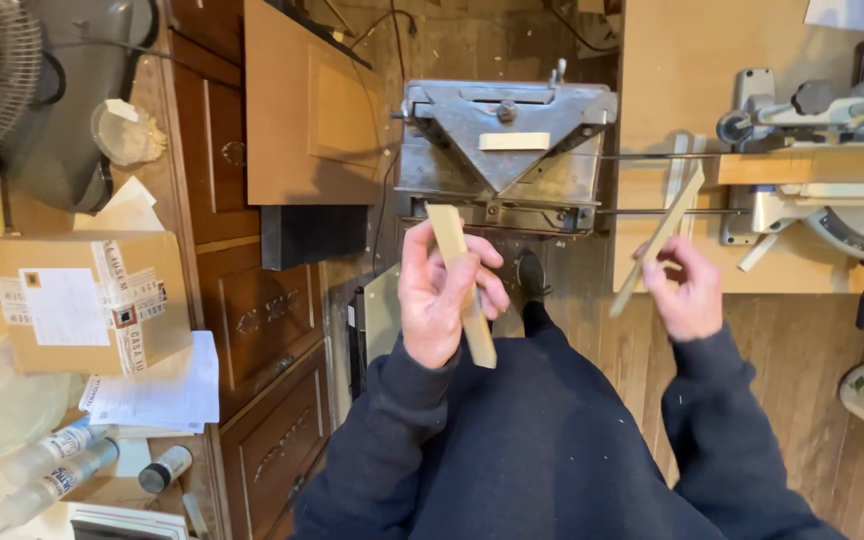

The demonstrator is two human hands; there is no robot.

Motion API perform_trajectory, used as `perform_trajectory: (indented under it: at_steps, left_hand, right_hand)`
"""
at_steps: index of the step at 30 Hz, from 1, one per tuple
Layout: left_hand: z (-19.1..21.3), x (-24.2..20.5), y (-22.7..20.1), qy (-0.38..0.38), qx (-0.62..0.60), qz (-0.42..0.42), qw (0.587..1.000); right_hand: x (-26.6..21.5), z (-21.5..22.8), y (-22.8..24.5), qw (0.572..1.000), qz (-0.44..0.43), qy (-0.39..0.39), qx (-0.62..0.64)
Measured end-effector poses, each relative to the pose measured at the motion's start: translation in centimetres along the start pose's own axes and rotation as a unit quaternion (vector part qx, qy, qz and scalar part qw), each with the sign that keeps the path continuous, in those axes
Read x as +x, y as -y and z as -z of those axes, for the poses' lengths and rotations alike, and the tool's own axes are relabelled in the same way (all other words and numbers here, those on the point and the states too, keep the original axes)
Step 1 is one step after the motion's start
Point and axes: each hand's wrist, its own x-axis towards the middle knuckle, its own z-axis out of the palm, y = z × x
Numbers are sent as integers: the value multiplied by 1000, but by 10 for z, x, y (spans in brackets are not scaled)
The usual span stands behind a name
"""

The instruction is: Joining pieces of wooden molding together to assemble a picture frame using a miter-joining machine.

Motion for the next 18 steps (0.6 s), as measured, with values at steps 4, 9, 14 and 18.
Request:
perform_trajectory:
  at_steps: [4,9,14,18]
  left_hand:
    - [-4,5,-1,16,24,-98,995]
    - [-33,-7,-57,117,42,-171,977]
    - [-20,-23,-81,139,233,-232,934]
    - [-5,-29,-100,192,586,-489,617]
  right_hand:
    - [-3,-23,113,997,18,44,53]
    - [-7,-44,156,987,-4,102,127]
    - [-8,-61,166,962,-85,153,210]
    - [-7,-68,161,947,-82,181,252]
